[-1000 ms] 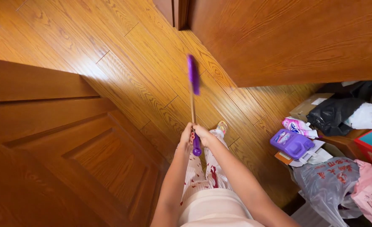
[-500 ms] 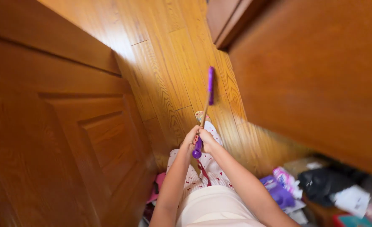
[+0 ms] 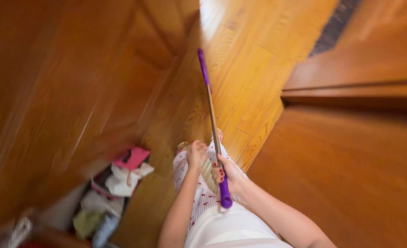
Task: Sweep the floor in multiple rooms using a broom and dustpan.
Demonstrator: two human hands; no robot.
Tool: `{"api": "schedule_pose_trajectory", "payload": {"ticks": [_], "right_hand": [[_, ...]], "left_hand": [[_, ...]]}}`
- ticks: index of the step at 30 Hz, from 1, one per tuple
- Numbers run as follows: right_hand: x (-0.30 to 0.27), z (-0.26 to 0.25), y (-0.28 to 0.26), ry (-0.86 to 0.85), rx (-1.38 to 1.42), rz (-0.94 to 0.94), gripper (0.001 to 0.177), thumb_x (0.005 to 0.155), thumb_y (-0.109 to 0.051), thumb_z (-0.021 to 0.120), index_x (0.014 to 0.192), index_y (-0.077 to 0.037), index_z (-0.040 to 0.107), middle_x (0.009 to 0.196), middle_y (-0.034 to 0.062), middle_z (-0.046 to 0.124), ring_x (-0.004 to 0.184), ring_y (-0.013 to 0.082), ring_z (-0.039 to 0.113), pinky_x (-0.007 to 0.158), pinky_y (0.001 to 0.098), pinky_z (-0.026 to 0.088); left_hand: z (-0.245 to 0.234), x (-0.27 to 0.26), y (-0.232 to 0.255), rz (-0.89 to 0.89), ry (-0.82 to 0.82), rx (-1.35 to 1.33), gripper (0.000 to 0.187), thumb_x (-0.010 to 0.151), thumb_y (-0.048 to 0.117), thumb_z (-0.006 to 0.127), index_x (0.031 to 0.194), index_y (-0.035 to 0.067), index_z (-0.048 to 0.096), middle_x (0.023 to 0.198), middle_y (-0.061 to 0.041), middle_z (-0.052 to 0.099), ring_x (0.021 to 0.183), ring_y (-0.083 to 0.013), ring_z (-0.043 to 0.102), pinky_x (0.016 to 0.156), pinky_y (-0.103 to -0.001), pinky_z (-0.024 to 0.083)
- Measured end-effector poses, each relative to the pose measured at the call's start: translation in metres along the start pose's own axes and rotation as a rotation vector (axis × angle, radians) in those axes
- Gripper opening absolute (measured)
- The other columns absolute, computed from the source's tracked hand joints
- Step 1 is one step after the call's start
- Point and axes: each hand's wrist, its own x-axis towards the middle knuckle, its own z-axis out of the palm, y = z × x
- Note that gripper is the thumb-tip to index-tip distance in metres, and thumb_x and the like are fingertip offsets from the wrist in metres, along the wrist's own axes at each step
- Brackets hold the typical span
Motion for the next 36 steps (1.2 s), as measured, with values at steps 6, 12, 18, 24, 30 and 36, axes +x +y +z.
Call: {"api": "schedule_pose_trajectory", "payload": {"ticks": [6, 12, 18, 24, 30, 36], "right_hand": [[0.008, 0.001, 0.019, 0.107, 0.271, 0.429, 0.043, 0.103, -0.047, 0.053, 0.087, -0.008, 0.049, 0.058, -0.0065, 0.041, 0.042, 0.0051, 0.037, 0.034, 0.0193, 0.034], [0.141, -0.086, -0.04, 0.226, 0.254, 0.621, 0.028, 0.097, -0.026, 0.061, 0.088, -0.002, 0.053, 0.061, -0.0018, 0.053, 0.048, 0.0085, 0.052, 0.042, 0.0195, 0.048], [0.067, -0.057, -0.154, 0.069, 0.172, 0.231, 0.031, 0.102, -0.026, 0.059, 0.102, 0.004, 0.049, 0.063, -0.0042, 0.053, 0.045, 0.0053, 0.052, 0.039, 0.017, 0.048], [0.133, -0.067, -0.167, 0.131, -0.038, 0.272, 0.04, 0.107, -0.045, 0.051, 0.087, -0.011, 0.051, 0.056, -0.0079, 0.045, 0.041, 0.0047, 0.045, 0.038, 0.0181, 0.041], [0.068, -0.082, 0.075, 0.272, -0.415, 0.267, 0.042, 0.104, -0.047, 0.044, 0.074, -0.018, 0.047, 0.055, -0.009, 0.04, 0.043, 0.0034, 0.037, 0.038, 0.0206, 0.034], [0.015, -0.113, 0.149, 0.403, -0.391, 0.534, 0.044, 0.099, -0.052, 0.047, 0.077, -0.014, 0.05, 0.054, -0.0074, 0.04, 0.042, 0.0043, 0.037, 0.037, 0.0206, 0.033]], "left_hand": [[-0.046, -0.051, -0.039, 0.747, 0.374, 0.051, 0.024, 0.106, 0.018, 0.056, 0.126, 0.006, 0.06, 0.116, -0.007, 0.066, 0.106, -0.0177, 0.065, 0.094, -0.032, 0.053], [-0.055, -0.059, -0.063, 0.738, 0.627, 0.154, 0.023, 0.101, 0.012, 0.057, 0.122, 0.006, 0.062, 0.119, -0.007, 0.066, 0.11, -0.0195, 0.063, 0.095, -0.033, 0.05], [-0.08, -0.086, -0.1, 0.657, 0.567, 0.133, 0.022, 0.099, 0.009, 0.058, 0.12, 0.006, 0.064, 0.114, -0.007, 0.068, 0.101, -0.0192, 0.067, 0.09, -0.033, 0.053], [-0.093, -0.107, -0.146, 0.689, 0.604, 0.012, 0.023, 0.098, 0.007, 0.059, 0.121, 0.004, 0.062, 0.11, -0.007, 0.068, 0.099, -0.0171, 0.066, 0.089, -0.031, 0.054], [-0.11, -0.133, -0.186, 0.651, 0.639, -0.231, 0.021, 0.101, 0.01, 0.057, 0.119, 0.004, 0.064, 0.108, -0.005, 0.068, 0.098, -0.0143, 0.063, 0.087, -0.029, 0.052], [-0.17, -0.168, -0.244, 0.756, 0.887, -0.395, 0.017, 0.104, 0.012, 0.058, 0.118, 0.004, 0.065, 0.106, -0.004, 0.066, 0.098, -0.0129, 0.06, 0.086, -0.027, 0.049]]}}
